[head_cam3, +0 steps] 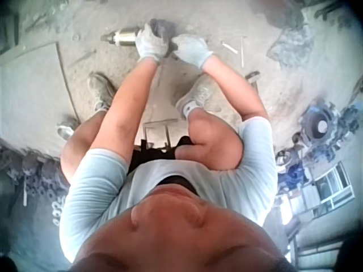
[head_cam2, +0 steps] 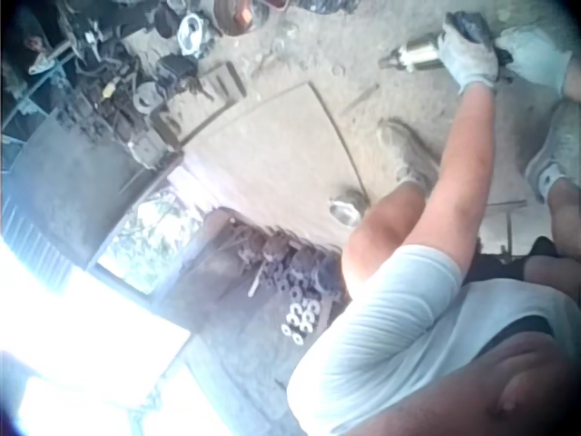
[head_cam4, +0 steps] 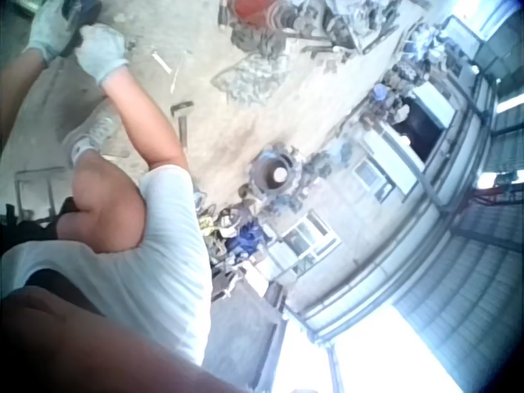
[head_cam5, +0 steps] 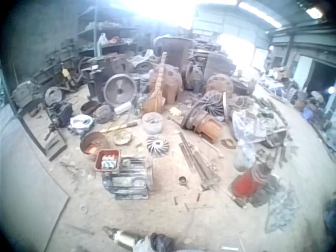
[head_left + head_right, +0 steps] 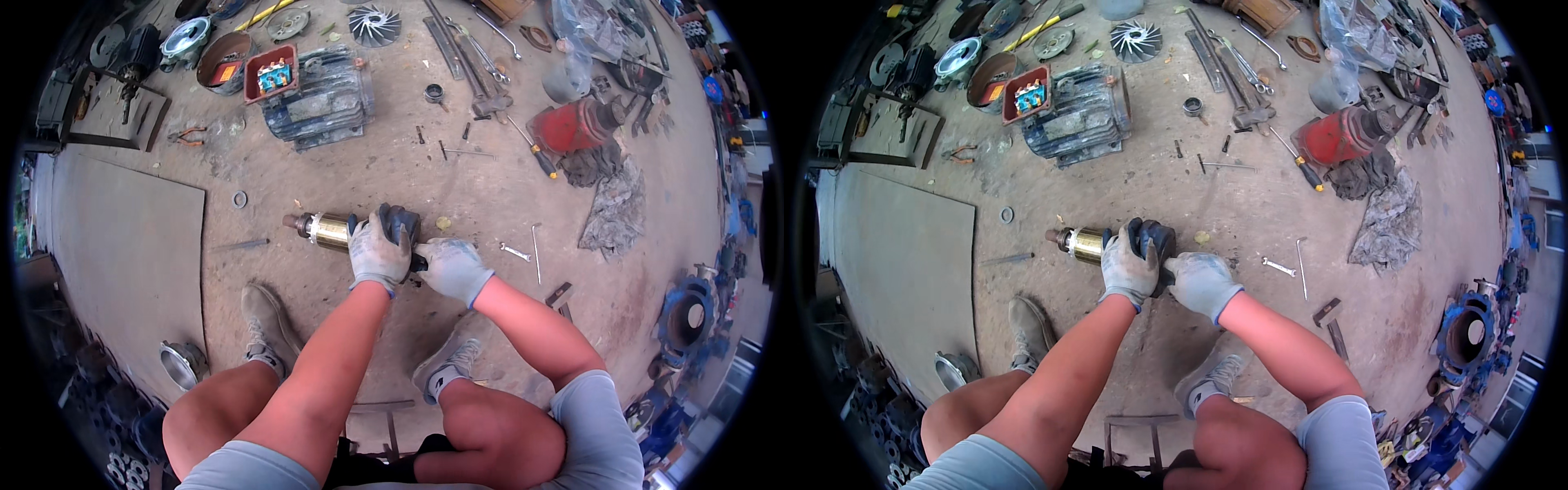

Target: The person is cleaning a mechanical part, likely a motor or generator, using a rag and a small tool. They wipe the surface and scrape off debris while sitting on the floor in a workshop.

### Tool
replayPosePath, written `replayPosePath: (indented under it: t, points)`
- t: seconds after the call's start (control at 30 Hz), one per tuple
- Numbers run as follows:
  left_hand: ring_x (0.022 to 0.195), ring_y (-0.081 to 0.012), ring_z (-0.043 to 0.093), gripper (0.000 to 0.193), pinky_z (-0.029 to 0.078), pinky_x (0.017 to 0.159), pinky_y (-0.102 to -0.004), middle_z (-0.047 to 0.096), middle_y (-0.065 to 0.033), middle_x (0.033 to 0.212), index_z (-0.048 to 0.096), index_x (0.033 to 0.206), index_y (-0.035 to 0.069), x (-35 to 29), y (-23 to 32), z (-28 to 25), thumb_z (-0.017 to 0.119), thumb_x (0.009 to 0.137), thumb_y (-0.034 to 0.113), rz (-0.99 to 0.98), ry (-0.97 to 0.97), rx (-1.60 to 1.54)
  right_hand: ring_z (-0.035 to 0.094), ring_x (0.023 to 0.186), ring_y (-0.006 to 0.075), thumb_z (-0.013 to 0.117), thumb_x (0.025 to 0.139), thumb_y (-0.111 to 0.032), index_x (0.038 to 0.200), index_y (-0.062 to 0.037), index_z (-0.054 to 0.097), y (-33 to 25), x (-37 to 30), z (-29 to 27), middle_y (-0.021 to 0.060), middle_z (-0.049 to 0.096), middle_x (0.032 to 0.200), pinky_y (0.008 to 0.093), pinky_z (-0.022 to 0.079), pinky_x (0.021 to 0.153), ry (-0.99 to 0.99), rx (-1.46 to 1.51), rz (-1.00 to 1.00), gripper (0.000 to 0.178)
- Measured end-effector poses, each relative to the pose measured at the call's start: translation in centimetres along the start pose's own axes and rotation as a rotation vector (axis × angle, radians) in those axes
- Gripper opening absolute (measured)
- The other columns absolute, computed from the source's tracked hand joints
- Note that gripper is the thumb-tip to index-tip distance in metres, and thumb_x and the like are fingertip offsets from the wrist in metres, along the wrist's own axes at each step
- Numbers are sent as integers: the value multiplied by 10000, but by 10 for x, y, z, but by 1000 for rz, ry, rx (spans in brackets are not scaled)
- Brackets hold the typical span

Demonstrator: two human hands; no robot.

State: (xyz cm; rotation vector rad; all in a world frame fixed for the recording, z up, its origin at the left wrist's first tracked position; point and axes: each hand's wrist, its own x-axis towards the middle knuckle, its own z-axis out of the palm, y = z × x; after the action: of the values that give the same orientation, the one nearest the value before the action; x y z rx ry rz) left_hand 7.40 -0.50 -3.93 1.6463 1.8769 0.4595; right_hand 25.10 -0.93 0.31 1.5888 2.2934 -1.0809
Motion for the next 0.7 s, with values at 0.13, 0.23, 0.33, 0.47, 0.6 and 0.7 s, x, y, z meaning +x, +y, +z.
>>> replayPosePath:
  t: [0.13,0.23,0.33,0.47,0.6,0.7]
  points:
    - [1189,-413,673,555,321,1245,-546,745,-232,1212,598,1392,-17,-1,0,1,645,981,353,8,0,14,738,1090,370,736,911,-326,1102,-115,758,3,-8,-19,159,779,1127,503,581,935,-61,-98,37,286]
    - [1162,-439,676,519,357,1216,-546,741,-250,1182,603,1387,1,2,-2,-2,649,982,323,28,33,12,750,1056,378,743,905,-347,1104,-129,767,32,-13,-31,162,783,1091,510,588,932,-39,-99,182,297]
    - [1147,-481,656,455,441,1132,-536,724,-271,1168,620,1375,36,0,-6,0,651,991,277,60,80,21,760,989,431,756,906,-371,1076,-95,772,74,23,-44,182,797,1060,523,601,907,164,84,285,325]
    - [1174,-469,665,489,428,1151,-541,729,-252,1228,607,1391,22,-1,-3,8,644,997,310,47,70,7,724,1141,411,811,893,-399,1349,-100,688,121,76,-37,212,766,1217,487,564,1021,369,259,376,559]
    - [1157,-506,652,479,499,1058,-545,718,-263,1225,628,1367,20,-1,-7,13,642,1013,342,66,107,20,603,1366,404,868,850,-449,1620,-100,439,165,29,-9,244,617,1493,475,487,1146,482,357,421,948]
    - [1141,-514,657,487,515,1009,-563,712,-269,1222,635,1355,12,0,-22,12,651,1016,361,86,115,-100,516,1451,424,933,771,-485,1701,-105,285,194,-50,12,263,480,1617,462,442,1203,596,-128,490,1196]
